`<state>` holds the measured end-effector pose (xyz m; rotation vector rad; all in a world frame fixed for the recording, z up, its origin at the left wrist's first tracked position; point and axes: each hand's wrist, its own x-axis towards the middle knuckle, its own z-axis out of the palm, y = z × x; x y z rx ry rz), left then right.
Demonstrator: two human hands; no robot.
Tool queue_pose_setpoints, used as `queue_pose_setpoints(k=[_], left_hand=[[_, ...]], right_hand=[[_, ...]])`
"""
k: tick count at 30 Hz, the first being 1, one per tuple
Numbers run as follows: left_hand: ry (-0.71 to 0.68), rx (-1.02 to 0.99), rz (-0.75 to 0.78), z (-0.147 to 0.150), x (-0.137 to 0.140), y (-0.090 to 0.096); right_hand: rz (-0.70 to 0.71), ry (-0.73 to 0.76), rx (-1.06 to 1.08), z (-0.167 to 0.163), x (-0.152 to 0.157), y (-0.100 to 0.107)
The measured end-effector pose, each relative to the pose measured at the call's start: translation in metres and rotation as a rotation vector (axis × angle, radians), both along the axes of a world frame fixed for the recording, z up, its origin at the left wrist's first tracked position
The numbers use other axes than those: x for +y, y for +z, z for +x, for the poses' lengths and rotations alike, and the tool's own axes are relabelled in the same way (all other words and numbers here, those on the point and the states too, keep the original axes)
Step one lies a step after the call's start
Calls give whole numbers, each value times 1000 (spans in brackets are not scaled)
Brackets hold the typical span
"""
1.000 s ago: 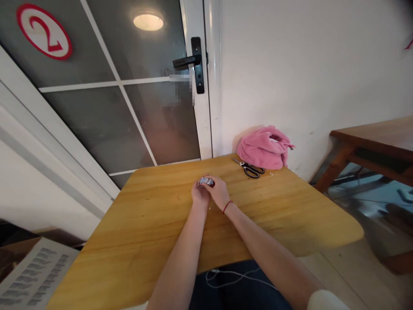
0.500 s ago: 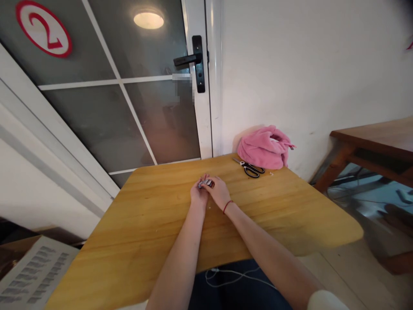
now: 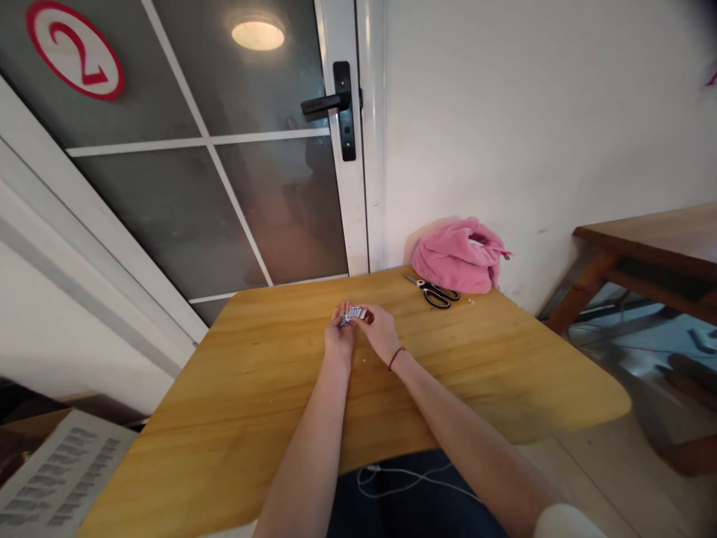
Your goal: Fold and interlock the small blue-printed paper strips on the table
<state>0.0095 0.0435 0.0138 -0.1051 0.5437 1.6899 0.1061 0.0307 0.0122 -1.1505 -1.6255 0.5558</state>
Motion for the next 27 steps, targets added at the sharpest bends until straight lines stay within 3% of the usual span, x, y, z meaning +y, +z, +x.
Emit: queue_pose_setpoints(k=[5,9,15,21,27], left_hand=[[-6,25,0,0,2,-6],[-118,72,33,10,-2,-4],[-218,55,74,23,-14,3],[-203,37,87,21,-11,1],[-171,-8,71,15,-5,1]], right_hand=[[56,10,16,0,-5,7],[102,14,-13,2,-8,10],[77,-148,-221,4,-6,7],[25,-208,-361,4,-6,5],[23,-200,-366,4,-6,5]])
